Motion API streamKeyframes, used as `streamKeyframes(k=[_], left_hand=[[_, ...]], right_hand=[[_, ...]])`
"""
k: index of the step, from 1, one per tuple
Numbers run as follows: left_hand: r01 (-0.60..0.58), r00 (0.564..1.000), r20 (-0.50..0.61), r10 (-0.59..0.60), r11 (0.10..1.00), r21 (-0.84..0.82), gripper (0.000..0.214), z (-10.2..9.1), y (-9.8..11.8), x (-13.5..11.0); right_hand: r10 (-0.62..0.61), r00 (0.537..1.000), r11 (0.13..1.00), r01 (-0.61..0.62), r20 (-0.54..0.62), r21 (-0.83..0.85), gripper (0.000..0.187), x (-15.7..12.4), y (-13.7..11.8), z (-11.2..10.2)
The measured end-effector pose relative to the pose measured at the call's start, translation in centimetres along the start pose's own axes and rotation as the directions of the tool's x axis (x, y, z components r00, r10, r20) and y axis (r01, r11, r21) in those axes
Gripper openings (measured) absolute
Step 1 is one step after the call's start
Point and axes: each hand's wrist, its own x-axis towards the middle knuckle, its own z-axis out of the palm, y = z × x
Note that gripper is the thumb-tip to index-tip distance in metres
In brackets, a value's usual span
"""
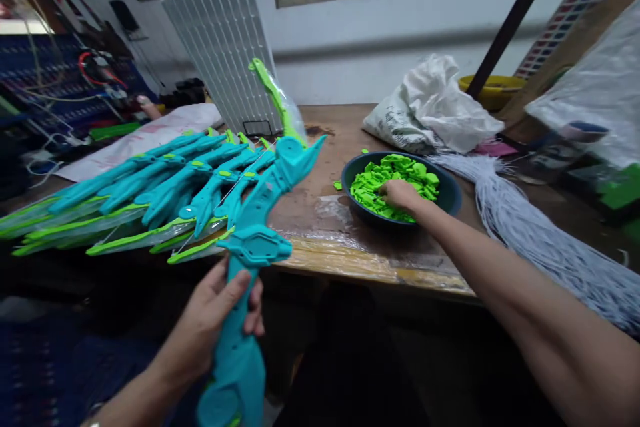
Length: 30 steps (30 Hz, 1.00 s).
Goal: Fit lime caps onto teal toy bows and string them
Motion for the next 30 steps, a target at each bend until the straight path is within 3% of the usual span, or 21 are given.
streamKeyframes(k=[4,8,11,14,17,21,23,24,28,30], left_hand=[[0.018,0.993,0.117,-0.008,0.997,-0.081,0.030,2.3,-3.6,1.1],[0.178,0.977,0.131,-0.170,0.983,-0.053,0.044,2.1,-4.0,1.5],[0.126,0.989,0.082,-0.126,0.992,0.003,0.043,1.5,-4.3,1.5],[0.042,0.997,0.059,-0.050,0.992,0.116,0.038,1.3,-5.1,1.2],[0.026,0.998,0.053,-0.037,0.977,0.211,0.037,1.3,-5.8,0.8],[0.067,0.997,0.031,-0.075,0.975,0.211,0.039,1.9,-6.6,0.2],[0.082,0.996,0.030,-0.090,0.978,0.191,0.042,2.5,-6.9,-0.1],[0.083,0.995,0.037,-0.091,0.980,0.182,0.042,3.0,-7.0,-0.2],[0.067,0.991,0.103,-0.081,0.989,0.132,0.036,4.5,-7.1,-0.8],[0.059,0.988,0.139,-0.073,0.993,0.099,0.034,4.8,-7.1,-1.3]], right_hand=[[0.034,0.998,0.999,-0.032,-0.050,0.036,0.020,0.0,0.3,0.4],[0.128,0.949,0.984,-0.085,-0.288,0.158,0.033,-0.7,-0.2,-1.2],[0.119,0.895,0.958,0.010,-0.429,0.287,0.034,-2.8,-1.6,-2.4],[0.029,0.883,0.891,0.189,-0.468,0.412,0.020,-7.2,-4.1,-2.0],[-0.072,0.886,0.799,0.326,-0.459,0.505,0.011,-13.1,-6.9,-0.3],[-0.120,0.840,0.532,0.504,-0.528,0.681,0.011,-20.1,-10.6,1.8],[-0.089,0.784,0.433,0.586,-0.614,0.685,0.017,-22.5,-12.3,2.6],[-0.086,0.745,0.442,0.624,-0.662,0.645,0.022,-23.3,-13.1,3.0],[-0.250,0.480,0.597,0.760,-0.841,0.257,0.038,-25.5,-14.6,5.1],[-0.331,0.389,0.633,0.767,-0.860,0.103,0.044,-26.1,-14.6,5.9]])
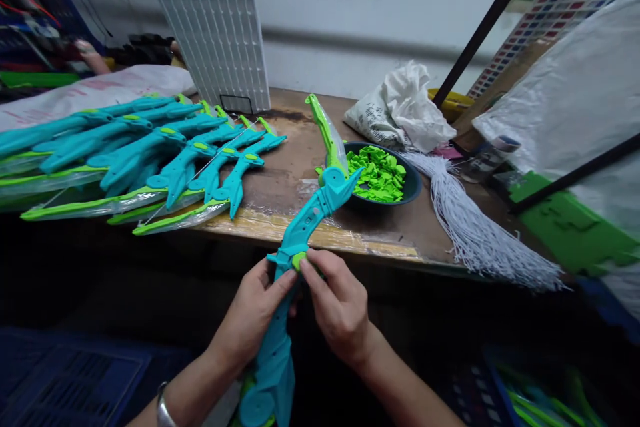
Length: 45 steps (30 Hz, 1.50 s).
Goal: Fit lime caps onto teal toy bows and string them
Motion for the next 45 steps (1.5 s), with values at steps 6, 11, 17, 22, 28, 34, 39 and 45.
streamKeyframes(k=[6,11,17,22,28,34,39,45], left_hand=[[-0.026,0.999,0.029,0.026,1.000,0.012,0.031,0.4,0.5,-1.6],[-0.089,0.996,0.020,0.088,0.993,0.073,0.034,1.0,0.9,-2.5],[-0.130,0.989,-0.046,0.137,0.982,0.135,0.036,1.3,0.6,-2.7],[-0.102,0.994,-0.014,0.105,0.984,0.147,0.035,1.1,0.4,-2.7],[-0.148,0.986,-0.038,0.161,0.961,0.232,0.034,0.8,0.4,-3.3],[-0.215,0.971,-0.034,0.237,0.927,0.308,0.029,0.1,-0.2,-4.1],[-0.224,0.958,-0.081,0.274,0.897,0.380,0.028,-0.7,-1.4,-4.1],[-0.044,0.980,-0.179,0.082,0.978,0.205,0.042,-5.0,-2.1,-3.2]], right_hand=[[0.061,0.998,0.995,-0.063,-0.028,-0.084,0.035,-0.5,-1.0,-1.4],[0.012,0.999,0.986,-0.004,0.044,-0.169,0.029,-0.2,-2.2,-2.6],[-0.034,0.992,0.993,0.048,0.125,-0.112,0.043,-0.5,-2.1,-3.4],[0.006,0.990,1.000,-0.003,0.140,-0.025,0.045,-0.4,-2.1,-3.9],[0.594,0.740,0.678,-0.672,0.315,0.298,0.046,0.3,-2.3,-4.3],[0.623,0.433,0.135,-0.880,0.652,0.455,0.038,0.3,-1.6,-3.5],[0.647,0.393,0.104,-0.894,0.653,0.435,0.045,-0.8,-2.2,-2.1],[0.424,0.488,0.373,-0.862,0.763,0.344,0.044,0.8,0.0,-1.6]])
